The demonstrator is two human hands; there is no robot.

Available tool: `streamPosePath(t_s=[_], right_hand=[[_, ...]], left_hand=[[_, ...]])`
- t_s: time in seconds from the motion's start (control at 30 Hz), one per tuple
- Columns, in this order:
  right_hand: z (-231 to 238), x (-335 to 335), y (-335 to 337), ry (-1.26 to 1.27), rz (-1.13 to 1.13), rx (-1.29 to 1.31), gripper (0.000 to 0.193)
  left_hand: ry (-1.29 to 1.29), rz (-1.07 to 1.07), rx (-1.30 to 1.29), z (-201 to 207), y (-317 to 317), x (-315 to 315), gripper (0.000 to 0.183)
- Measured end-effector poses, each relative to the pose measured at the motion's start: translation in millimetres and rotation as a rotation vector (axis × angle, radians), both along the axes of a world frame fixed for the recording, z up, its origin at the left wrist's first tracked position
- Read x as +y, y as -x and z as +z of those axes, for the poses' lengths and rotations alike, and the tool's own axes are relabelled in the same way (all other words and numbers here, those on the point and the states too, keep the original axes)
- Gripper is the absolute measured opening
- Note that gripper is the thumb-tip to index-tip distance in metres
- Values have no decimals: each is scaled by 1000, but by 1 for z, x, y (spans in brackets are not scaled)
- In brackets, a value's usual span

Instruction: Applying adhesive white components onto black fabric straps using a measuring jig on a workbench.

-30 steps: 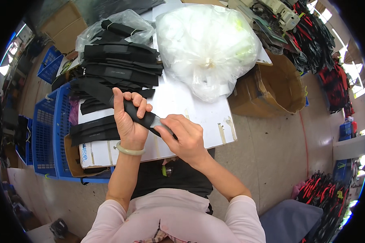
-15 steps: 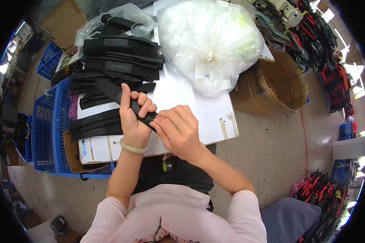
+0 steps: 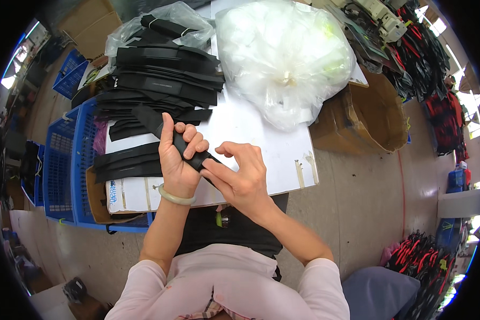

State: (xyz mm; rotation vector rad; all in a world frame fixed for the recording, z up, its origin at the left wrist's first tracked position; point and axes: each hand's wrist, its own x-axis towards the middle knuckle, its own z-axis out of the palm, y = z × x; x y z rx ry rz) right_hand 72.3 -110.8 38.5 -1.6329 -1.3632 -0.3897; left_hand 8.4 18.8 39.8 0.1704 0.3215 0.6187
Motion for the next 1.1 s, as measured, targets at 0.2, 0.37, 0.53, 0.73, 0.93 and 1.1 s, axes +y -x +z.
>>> streamPosePath(t_s=[0.2, 0.37, 0.53, 0.73, 0.93, 1.1], right_hand=[[-4, -7, 6, 205, 78, 85, 36], [-9, -10, 4, 290, 147, 157, 39], [-27, -19, 2, 77, 264, 301, 32], [-36, -34, 9, -118, 317, 432, 28], [-37, -34, 9, -115, 305, 360, 19], [-36, -38, 10, -79, 304, 316, 17]], left_hand=[[-70, 57, -120, 7, 4, 5, 38], [-212, 67, -136, 10, 5, -2, 37], [-533, 112, -127, 27, 9, -29, 20], [-779, -33, -73, 50, 33, -38, 24], [-909, 110, 22, 50, 32, -57, 26], [-761, 117, -5, 51, 29, -62, 29]])
